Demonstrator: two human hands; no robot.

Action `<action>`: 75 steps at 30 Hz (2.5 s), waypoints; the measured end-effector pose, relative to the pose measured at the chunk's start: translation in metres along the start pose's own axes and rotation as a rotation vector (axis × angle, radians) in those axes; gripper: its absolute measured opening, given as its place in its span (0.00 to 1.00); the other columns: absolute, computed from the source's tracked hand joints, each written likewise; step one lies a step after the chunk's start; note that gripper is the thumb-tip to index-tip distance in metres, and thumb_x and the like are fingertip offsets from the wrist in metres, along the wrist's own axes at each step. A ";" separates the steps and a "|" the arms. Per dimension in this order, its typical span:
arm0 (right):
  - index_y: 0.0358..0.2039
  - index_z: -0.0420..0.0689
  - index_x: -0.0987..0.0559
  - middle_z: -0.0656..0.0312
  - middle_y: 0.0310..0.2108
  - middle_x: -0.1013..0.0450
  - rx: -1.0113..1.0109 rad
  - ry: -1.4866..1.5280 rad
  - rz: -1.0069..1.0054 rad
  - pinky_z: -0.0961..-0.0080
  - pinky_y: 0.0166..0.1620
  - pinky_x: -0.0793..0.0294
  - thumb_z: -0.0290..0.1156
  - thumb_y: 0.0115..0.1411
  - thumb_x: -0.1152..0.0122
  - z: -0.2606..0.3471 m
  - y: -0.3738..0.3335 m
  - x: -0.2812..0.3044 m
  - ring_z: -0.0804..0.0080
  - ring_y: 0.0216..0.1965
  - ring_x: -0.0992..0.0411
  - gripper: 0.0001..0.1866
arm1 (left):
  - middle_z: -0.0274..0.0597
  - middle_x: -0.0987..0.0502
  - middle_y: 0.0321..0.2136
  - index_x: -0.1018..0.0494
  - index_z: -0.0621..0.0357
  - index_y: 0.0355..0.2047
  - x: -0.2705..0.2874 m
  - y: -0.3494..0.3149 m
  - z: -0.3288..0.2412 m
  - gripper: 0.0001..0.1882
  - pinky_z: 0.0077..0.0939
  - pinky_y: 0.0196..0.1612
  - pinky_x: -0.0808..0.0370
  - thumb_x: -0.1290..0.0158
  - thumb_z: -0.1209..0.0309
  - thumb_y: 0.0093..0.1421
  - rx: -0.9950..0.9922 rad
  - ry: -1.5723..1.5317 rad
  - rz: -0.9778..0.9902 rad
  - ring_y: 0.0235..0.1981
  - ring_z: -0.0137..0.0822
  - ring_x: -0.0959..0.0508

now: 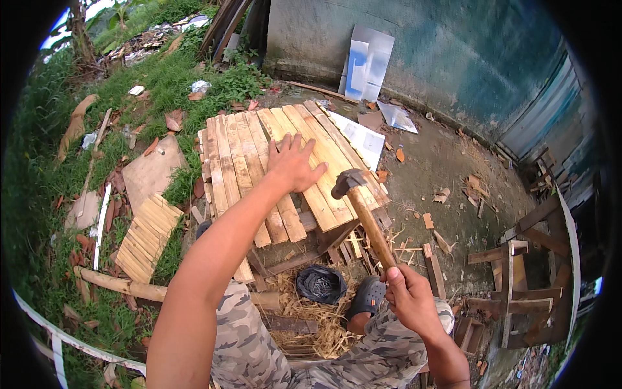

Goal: The person assembles a wooden structure by hammering nails into wooden planks. They repeatedly pick up nails from a small container and drive them into the wood using a hammer.

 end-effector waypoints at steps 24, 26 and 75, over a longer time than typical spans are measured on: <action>0.37 0.39 0.26 0.69 0.18 0.35 0.130 0.281 -0.062 0.79 0.23 0.36 0.47 0.77 0.51 0.010 -0.004 0.006 0.83 0.20 0.35 0.22 | 0.53 0.52 0.76 0.48 0.51 0.76 0.001 -0.001 0.001 0.45 0.59 0.76 0.62 0.62 0.36 0.67 -0.002 -0.022 -0.008 0.77 0.53 0.55; 0.37 0.39 0.25 0.68 0.17 0.34 0.137 0.145 0.028 0.77 0.23 0.35 0.48 0.76 0.51 0.012 0.000 -0.008 0.82 0.20 0.34 0.22 | 0.53 0.52 0.76 0.48 0.51 0.76 0.001 -0.001 0.001 0.45 0.59 0.76 0.62 0.62 0.36 0.67 -0.006 -0.029 -0.011 0.77 0.53 0.54; 0.34 0.37 0.21 0.71 0.18 0.33 -0.125 0.420 -0.095 0.78 0.23 0.37 0.50 0.69 0.38 -0.092 0.014 0.039 0.84 0.19 0.37 0.24 | 0.49 0.23 0.55 0.24 0.59 0.55 0.027 -0.167 -0.080 0.25 0.44 0.54 0.27 0.37 0.61 0.59 -0.310 0.146 -0.396 0.49 0.47 0.21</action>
Point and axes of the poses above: each hand's wrist, its own y-axis towards the middle knuckle, its own x-axis out of the back of the hand, z = x × y, the point moved 9 cm from there along y, towards the middle knuckle
